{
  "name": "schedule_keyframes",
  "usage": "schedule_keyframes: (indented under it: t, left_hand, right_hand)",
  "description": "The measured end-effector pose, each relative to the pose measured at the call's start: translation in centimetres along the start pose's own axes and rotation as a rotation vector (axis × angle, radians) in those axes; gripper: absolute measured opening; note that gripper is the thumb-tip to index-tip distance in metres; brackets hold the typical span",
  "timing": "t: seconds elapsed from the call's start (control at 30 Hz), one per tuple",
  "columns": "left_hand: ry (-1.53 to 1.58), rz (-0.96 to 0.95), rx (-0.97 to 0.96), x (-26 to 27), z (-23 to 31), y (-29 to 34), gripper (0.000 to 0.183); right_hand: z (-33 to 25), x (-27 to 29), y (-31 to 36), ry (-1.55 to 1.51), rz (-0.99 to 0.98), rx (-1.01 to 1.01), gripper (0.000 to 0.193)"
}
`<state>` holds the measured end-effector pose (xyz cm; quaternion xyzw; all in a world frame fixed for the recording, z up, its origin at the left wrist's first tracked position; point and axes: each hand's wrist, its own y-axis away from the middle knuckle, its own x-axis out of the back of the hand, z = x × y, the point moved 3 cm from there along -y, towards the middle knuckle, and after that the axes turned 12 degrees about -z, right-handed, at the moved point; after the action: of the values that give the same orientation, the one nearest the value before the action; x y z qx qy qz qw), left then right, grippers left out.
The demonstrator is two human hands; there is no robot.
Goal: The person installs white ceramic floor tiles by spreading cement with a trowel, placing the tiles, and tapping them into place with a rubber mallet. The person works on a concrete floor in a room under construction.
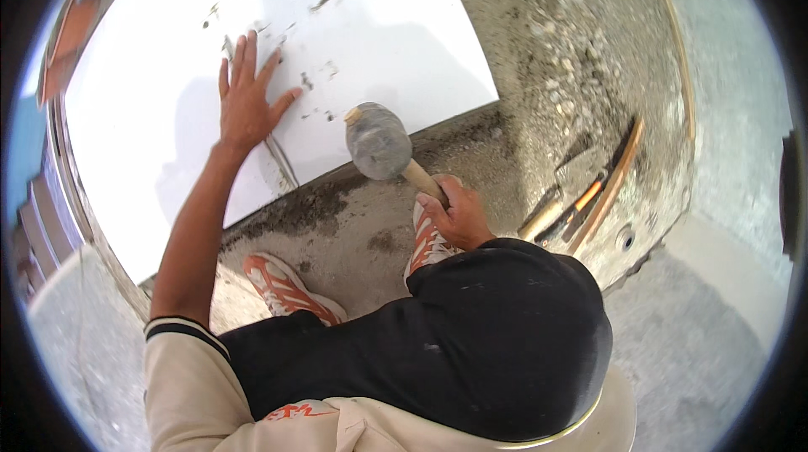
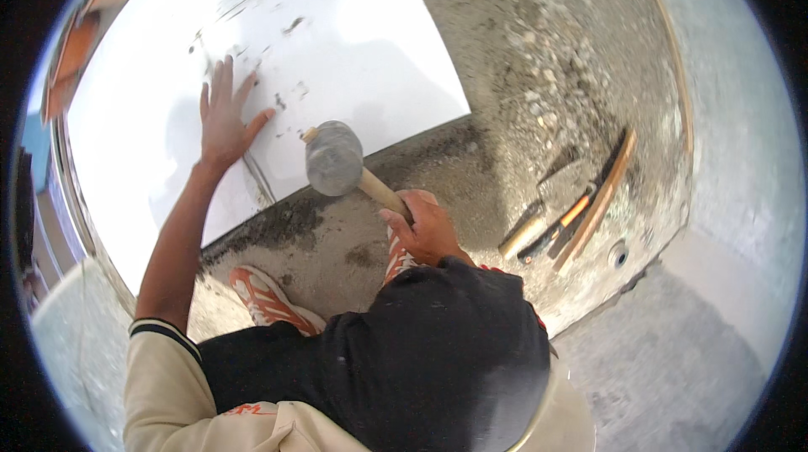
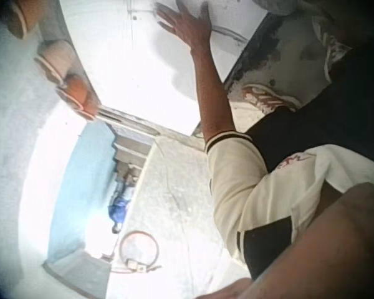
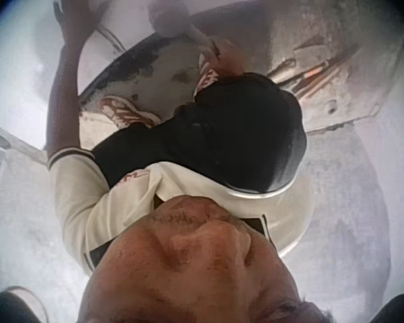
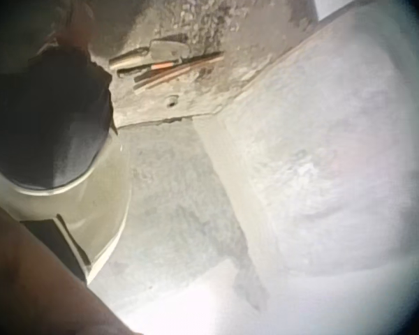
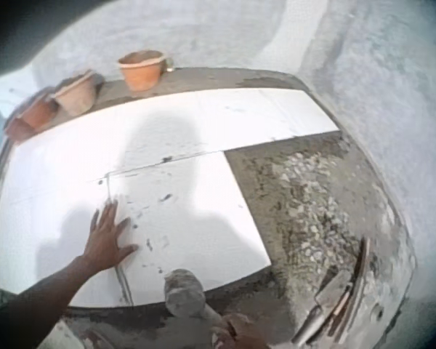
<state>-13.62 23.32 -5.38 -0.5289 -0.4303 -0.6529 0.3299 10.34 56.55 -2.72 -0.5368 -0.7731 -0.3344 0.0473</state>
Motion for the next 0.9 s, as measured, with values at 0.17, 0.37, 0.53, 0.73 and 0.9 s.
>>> schedule_keyframes:
  t: [0.17,0.37,0.53,0.73,0.9]
  left_hand:
    - [-0.039,-0.150,-0.159,-0.4,11.0,-1.9,0.089]
    - [0.151,-0.217,-0.216,-0.1,18.3,-2.3,0.096]
    - [0.131,-0.109,-0.053,-1.6,16.2,-5.4,0.085]
    - [0.309,0.119,0.227,-1.9,12.0,-11.5,0.070]
    - [0.324,0.119,0.365,-2.3,12.3,-11.9,0.069]
  right_hand:
    - [1.9,0.6,0.6,-0.138,0.169,0.087,0.039]
    - [2.7,2.3,1.3,-0.217,0.320,0.062,0.037]
    - [3.4,2.5,0.0,-0.321,0.329,-0.012,0.038]
    - [3.0,3.8,-1.3,-0.276,0.335,0.001,0.039]
    - [0.2,5.9,-2.3,-0.191,0.186,0.108,0.043]
